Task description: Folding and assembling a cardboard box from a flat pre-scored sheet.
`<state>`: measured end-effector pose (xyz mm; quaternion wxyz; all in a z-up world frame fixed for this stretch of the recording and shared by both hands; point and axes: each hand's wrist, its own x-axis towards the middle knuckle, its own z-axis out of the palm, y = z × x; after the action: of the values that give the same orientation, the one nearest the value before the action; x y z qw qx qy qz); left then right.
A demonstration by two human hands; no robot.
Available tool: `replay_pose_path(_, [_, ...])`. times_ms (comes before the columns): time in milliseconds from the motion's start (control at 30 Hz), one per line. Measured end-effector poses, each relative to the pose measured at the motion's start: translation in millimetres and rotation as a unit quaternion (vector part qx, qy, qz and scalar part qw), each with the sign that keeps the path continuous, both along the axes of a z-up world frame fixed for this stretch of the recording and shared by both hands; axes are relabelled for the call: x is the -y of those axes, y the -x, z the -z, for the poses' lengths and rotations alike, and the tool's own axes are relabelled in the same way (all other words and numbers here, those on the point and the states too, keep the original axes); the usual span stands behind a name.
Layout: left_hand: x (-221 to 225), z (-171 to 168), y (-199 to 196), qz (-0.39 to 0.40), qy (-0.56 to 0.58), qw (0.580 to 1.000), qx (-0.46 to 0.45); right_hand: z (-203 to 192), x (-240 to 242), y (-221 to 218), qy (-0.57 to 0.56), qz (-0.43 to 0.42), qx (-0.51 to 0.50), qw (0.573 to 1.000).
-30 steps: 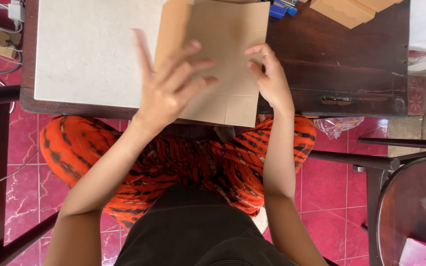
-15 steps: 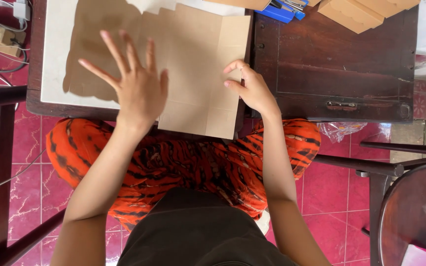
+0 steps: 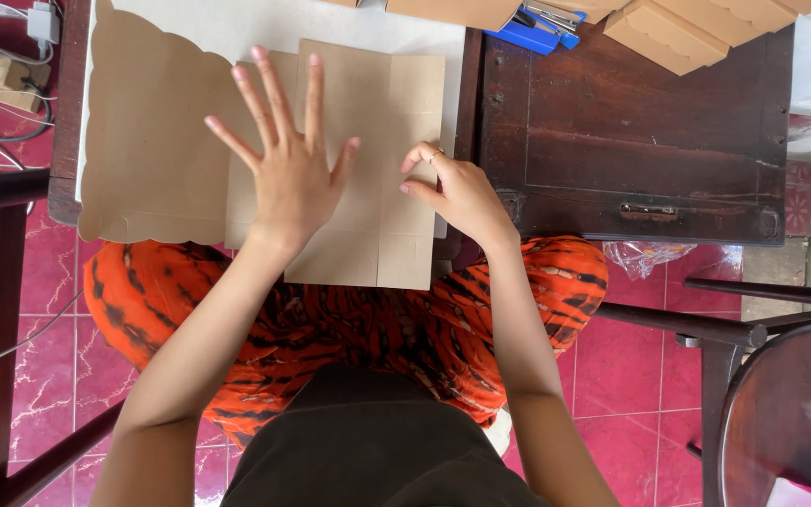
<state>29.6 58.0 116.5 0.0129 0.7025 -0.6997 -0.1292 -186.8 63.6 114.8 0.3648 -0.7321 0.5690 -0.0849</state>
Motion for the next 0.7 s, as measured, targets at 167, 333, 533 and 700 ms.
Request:
replay_pose_path(167, [5,38,13,0.106,-0.018,0.994,-0.029,4,0,2,0.023,-0.052,-0.014,0.998])
replay_pose_path(333, [2,67,14,0.177,-0.047,0.982,-0.043,19,-2,6,0.062,-0.026,0.004,0.998])
replay_pose_path(533, [1,59,16,0.170,-0.054,0.983,-0.028,56,18,16,0.137,0.116,0.078,0.981])
replay_pose_path(700, [-4,57,17,0.201,-0.060,0.978,-0.015,95,36,27,0.183,0.167,0.196,0.949])
